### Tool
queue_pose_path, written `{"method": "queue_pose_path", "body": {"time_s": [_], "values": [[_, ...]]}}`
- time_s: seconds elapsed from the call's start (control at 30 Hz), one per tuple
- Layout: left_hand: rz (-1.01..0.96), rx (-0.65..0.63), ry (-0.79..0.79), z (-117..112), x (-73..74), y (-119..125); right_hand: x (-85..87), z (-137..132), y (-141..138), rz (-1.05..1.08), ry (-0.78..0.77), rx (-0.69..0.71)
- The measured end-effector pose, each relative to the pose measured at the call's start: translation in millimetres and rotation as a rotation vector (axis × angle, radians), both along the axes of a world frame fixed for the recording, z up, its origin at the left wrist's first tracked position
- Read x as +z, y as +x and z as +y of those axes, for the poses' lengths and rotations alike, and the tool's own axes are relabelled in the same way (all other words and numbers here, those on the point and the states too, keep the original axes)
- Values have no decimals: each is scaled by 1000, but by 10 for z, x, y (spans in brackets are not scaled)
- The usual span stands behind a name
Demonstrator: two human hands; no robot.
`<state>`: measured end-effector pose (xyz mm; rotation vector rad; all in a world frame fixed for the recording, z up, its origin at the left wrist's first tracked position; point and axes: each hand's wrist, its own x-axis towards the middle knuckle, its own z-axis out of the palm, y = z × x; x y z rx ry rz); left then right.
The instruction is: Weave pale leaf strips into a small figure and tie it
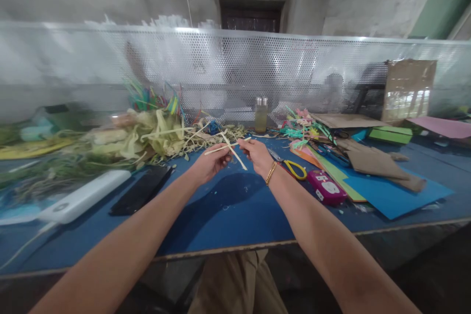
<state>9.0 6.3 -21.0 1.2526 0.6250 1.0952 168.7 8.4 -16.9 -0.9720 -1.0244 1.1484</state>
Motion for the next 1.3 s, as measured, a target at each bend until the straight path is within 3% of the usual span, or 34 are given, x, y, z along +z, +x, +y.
{"method": "queue_pose_path", "body": {"time_s": [0.2, 0.37, 0.83, 0.97, 1.07, 1.3], "values": [[29, 116, -67, -9, 13, 19, -48, -21, -38, -100, 99, 39], [131, 175, -60, -10, 7, 44, -90, 12, -55, -173, 137, -37], [109, 123, -61, 12, -23, 34, -89, 41, -7, -134, 122, -63], [45, 101, 10, 3, -4, 12, -45, 1, 41, -118, 51, 33], [27, 167, 73, 31, -2, -8, 3, -43, 38, -103, 2, 142], [129, 303, 138, 113, -26, -46, 13, -74, -20, -76, 44, 268]]}}
